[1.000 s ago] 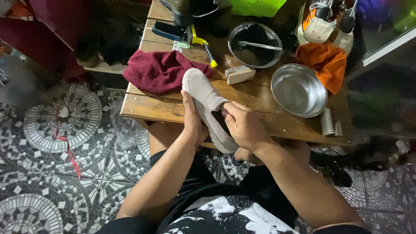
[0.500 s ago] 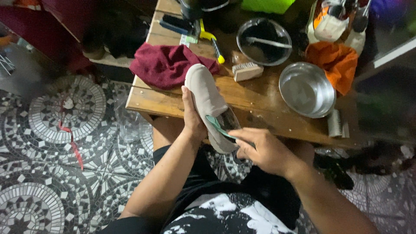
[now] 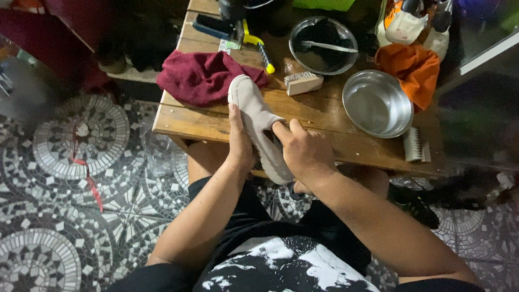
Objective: The person scrubs a light-colored slip-on shoe with a toothbrush, repeatedly dipping the brush into a metal bowl of water. They clean the interior and exterior surfaces of the shoe while holding it in their left hand.
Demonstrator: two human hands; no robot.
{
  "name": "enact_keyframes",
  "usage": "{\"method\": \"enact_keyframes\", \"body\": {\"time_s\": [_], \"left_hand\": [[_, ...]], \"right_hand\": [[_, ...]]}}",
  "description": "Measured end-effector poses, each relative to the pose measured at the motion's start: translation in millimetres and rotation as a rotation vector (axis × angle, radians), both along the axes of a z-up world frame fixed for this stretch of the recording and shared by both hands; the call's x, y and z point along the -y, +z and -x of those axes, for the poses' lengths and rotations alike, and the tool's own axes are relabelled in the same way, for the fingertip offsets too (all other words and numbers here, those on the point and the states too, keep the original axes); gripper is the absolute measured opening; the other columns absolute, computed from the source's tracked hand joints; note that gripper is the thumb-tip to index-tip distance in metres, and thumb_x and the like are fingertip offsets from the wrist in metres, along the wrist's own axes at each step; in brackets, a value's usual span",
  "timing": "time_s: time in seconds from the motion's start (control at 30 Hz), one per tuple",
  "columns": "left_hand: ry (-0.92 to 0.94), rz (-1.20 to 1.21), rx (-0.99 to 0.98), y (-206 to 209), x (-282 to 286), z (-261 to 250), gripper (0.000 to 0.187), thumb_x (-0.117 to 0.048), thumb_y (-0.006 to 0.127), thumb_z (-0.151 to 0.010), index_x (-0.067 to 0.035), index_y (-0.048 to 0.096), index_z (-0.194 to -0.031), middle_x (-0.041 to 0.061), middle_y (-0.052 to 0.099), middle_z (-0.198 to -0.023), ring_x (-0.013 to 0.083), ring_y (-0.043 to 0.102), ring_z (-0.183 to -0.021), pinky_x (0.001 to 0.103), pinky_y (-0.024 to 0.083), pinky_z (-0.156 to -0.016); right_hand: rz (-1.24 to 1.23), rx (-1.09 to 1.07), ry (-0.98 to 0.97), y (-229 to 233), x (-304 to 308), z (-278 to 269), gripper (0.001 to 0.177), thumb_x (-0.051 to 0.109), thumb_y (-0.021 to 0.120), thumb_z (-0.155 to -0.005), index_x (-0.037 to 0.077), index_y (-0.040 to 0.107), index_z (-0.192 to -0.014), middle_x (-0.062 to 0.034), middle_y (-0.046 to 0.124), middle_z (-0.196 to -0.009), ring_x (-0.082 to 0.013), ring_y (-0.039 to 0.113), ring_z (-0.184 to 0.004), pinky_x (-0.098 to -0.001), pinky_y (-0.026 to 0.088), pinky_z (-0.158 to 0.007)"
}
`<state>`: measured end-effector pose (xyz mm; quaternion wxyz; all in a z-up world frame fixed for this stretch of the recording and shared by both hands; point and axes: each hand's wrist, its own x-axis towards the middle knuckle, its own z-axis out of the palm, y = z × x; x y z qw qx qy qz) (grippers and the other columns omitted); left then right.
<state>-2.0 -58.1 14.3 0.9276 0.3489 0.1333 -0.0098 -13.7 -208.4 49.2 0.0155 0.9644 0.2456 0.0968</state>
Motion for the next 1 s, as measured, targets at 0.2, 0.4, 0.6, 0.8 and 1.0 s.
{"method": "enact_keyframes", "body": {"time_s": [0.2, 0.4, 0.6, 0.8, 1.0], "left_hand": [[0.053, 0.046, -0.006, -12.7, -3.9, -6.2, 0.106, -0.093, 0.043, -0.102, -0.015, 0.053, -0.174, 0.018, 0.06, -0.171, 0.0352, 0.06, -0.155, 0.058, 0.041, -0.137], [0.028, 0.076, -0.04, -26.0, -4.4, -17.6, 0.108, -0.092, 0.049, -0.1, -0.014, 0.051, -0.174, 0.019, 0.06, -0.171, 0.0375, 0.061, -0.154, 0.057, 0.045, -0.135], [-0.023, 0.094, -0.044, -15.9, -6.9, -8.9, 0.112, -0.095, 0.045, -0.098, -0.011, 0.056, -0.171, 0.02, 0.067, -0.163, 0.0381, 0.069, -0.145, 0.058, 0.053, -0.128], [0.018, -0.097, 0.011, -33.3, -21.9, -24.4, 0.114, -0.094, 0.05, -0.099, -0.009, 0.049, -0.175, 0.024, 0.056, -0.172, 0.036, 0.063, -0.15, 0.057, 0.05, -0.131], [0.093, 0.267, -0.03, -52.8, -14.2, -37.4, 0.106, -0.096, 0.058, -0.093, -0.018, 0.063, -0.164, 0.023, 0.072, -0.156, 0.0433, 0.076, -0.134, 0.059, 0.06, -0.118]], "right_hand": [[0.1, -0.298, -0.046, 35.7, 6.8, 35.1, 0.069, 0.027, 0.105, -0.069, 0.022, 0.066, -0.126, -0.0083, 0.073, -0.09, -0.0459, 0.085, -0.079, -0.0631, 0.069, -0.068], [-0.437, -0.378, -0.06, 15.0, 18.0, 19.3, 0.02, 0.016, 0.056, -0.113, 0.014, 0.074, -0.121, -0.022, 0.08, -0.097, -0.0511, 0.083, -0.098, -0.0605, 0.067, -0.079], [-0.492, -0.266, -0.006, -25.8, -14.9, -29.4, 0.021, 0.019, 0.065, -0.109, 0.017, 0.071, -0.129, -0.02, 0.083, -0.112, -0.0465, 0.083, -0.109, -0.0608, 0.066, -0.085], [-0.849, -0.487, 0.183, 21.7, -11.1, -23.8, 0.007, 0.021, 0.076, -0.107, 0.016, 0.077, -0.112, -0.0184, 0.084, -0.105, -0.0347, 0.083, -0.112, -0.0506, 0.062, -0.093], [-0.441, -0.717, 0.173, 52.4, 3.2, 14.6, 0.03, 0.012, 0.061, -0.111, 0.013, 0.079, -0.135, -0.0287, 0.086, -0.115, -0.0526, 0.082, -0.115, -0.0681, 0.061, -0.106]]}}
